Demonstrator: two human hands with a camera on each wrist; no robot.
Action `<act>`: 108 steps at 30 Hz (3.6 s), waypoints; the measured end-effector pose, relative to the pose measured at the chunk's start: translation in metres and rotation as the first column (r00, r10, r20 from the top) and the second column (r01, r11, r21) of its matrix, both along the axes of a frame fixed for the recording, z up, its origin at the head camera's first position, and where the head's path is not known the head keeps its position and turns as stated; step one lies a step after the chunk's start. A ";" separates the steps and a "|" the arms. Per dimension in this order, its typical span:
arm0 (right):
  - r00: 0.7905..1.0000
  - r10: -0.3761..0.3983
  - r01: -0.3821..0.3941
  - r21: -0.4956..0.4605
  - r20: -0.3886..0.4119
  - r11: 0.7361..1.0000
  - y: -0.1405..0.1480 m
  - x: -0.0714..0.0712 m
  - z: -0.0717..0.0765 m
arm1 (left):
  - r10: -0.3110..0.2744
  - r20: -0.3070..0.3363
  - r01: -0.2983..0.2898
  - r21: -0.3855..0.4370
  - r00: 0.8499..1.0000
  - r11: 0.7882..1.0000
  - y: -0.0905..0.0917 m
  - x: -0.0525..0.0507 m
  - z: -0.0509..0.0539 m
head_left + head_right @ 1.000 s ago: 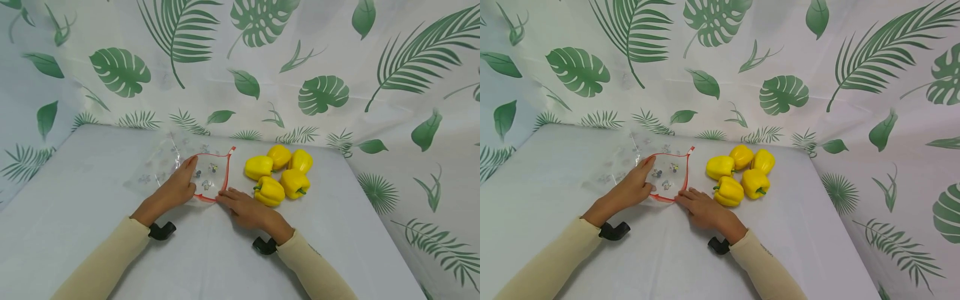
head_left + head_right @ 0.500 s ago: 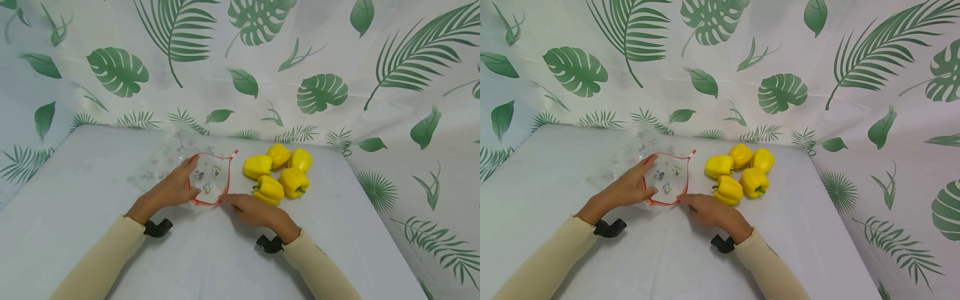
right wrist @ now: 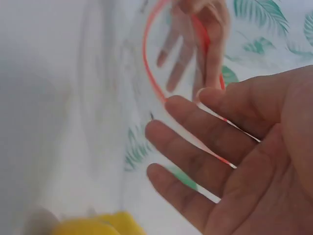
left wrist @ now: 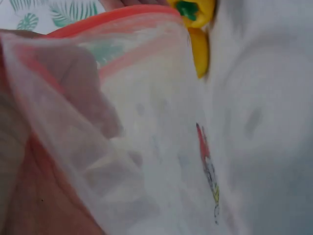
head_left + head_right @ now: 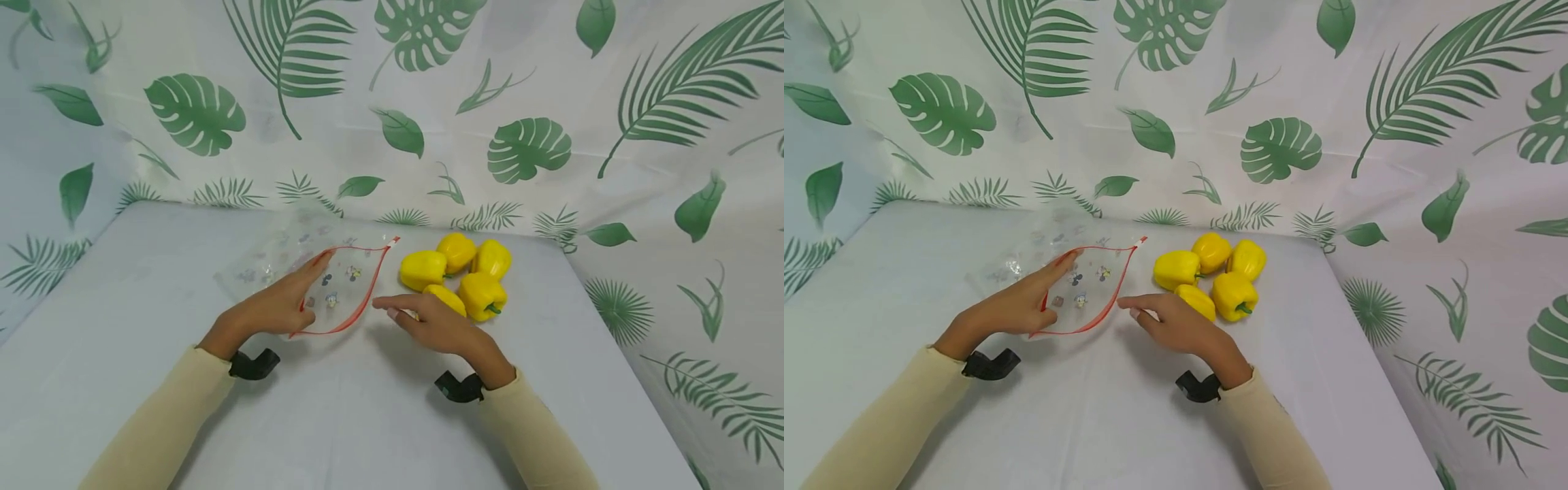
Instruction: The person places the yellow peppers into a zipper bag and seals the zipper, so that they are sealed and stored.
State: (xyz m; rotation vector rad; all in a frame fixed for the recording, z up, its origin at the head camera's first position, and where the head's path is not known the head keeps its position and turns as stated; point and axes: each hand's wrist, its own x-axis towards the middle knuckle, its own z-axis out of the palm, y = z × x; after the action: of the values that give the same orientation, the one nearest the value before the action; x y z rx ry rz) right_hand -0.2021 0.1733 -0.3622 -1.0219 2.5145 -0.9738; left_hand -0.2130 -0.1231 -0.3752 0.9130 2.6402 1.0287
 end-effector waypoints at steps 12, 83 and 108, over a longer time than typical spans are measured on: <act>0.954 -0.227 0.193 -0.179 -0.198 0.965 0.047 -0.006 0.000 | -0.064 -0.013 0.065 0.078 0.998 0.995 -0.007 0.001 0.023; 0.964 -0.129 0.052 -0.310 -0.231 0.949 0.038 0.026 0.048 | -0.229 -0.078 0.232 0.032 0.970 0.972 0.012 -0.008 0.053; 0.945 0.013 -0.037 -0.067 -0.327 0.997 0.005 0.020 0.046 | -0.327 -0.063 0.332 0.085 0.943 0.940 0.024 0.004 0.053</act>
State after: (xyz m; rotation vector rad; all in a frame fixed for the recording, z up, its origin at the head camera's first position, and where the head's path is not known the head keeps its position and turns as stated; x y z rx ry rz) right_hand -0.1819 0.1784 -0.3159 -1.3320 2.7351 -0.9618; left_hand -0.2089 -0.0988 -0.3226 1.3600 2.3746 1.0614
